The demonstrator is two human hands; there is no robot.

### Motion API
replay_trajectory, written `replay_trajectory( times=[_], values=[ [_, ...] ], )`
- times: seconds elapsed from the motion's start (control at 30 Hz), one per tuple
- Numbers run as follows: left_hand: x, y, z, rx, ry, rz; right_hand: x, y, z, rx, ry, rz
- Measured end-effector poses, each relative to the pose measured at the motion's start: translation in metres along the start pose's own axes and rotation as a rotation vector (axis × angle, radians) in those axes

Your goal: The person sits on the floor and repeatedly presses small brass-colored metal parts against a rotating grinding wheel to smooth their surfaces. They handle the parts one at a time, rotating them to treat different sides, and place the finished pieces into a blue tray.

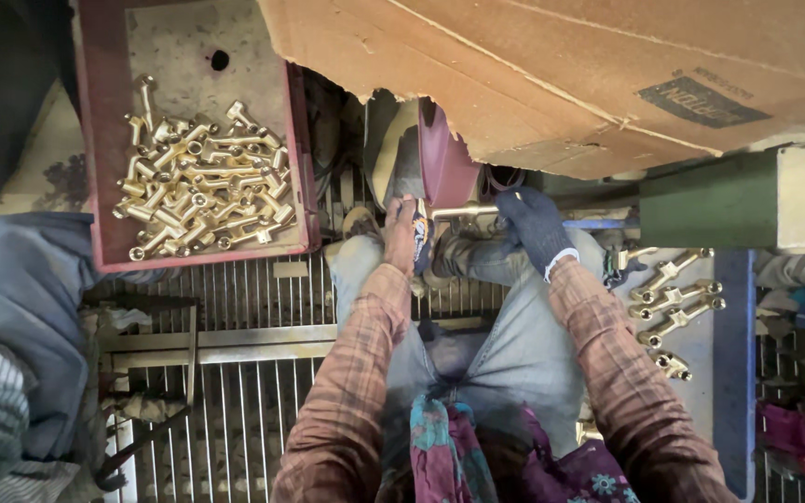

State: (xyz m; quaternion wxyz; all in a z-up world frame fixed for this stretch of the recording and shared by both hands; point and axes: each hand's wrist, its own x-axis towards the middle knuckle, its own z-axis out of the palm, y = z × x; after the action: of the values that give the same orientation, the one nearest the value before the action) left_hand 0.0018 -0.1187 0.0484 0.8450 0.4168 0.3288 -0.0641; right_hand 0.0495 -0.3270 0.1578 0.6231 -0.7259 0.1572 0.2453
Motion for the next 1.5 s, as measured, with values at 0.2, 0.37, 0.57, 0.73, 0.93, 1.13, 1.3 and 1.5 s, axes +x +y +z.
replay_trajectory(
  times=[0.2,0.37,0.57,0.73,0.93,1.13,1.3,1.5],
  values=[
    [0.008,-0.007,-0.009,-0.088,-0.115,-0.071,0.008,0.004,-0.001,0.016,0.0,0.054],
    [0.028,-0.025,-0.029,-0.187,-0.198,-0.169,0.017,0.001,0.0,-0.096,0.031,0.131],
    [0.013,-0.01,-0.027,-0.111,-0.198,-0.261,-0.002,-0.026,0.003,-0.127,0.087,0.283],
    [-0.062,0.011,-0.016,-0.01,-0.242,0.1,-0.053,-0.007,-0.019,-0.075,-0.087,-0.172],
    [-0.057,0.026,-0.001,0.054,-0.164,0.277,-0.041,0.015,-0.029,-0.335,0.008,-0.68],
    [-0.019,0.02,0.0,0.127,-0.084,0.437,-0.021,0.019,-0.018,-0.283,0.014,-0.674],
    [-0.013,0.024,-0.001,0.051,-0.056,0.076,-0.008,0.012,-0.007,-0.062,-0.047,-0.248],
    [0.019,0.005,-0.027,-0.052,-0.145,-0.13,0.028,0.028,-0.022,-0.192,-0.251,-0.133]
  ],
)
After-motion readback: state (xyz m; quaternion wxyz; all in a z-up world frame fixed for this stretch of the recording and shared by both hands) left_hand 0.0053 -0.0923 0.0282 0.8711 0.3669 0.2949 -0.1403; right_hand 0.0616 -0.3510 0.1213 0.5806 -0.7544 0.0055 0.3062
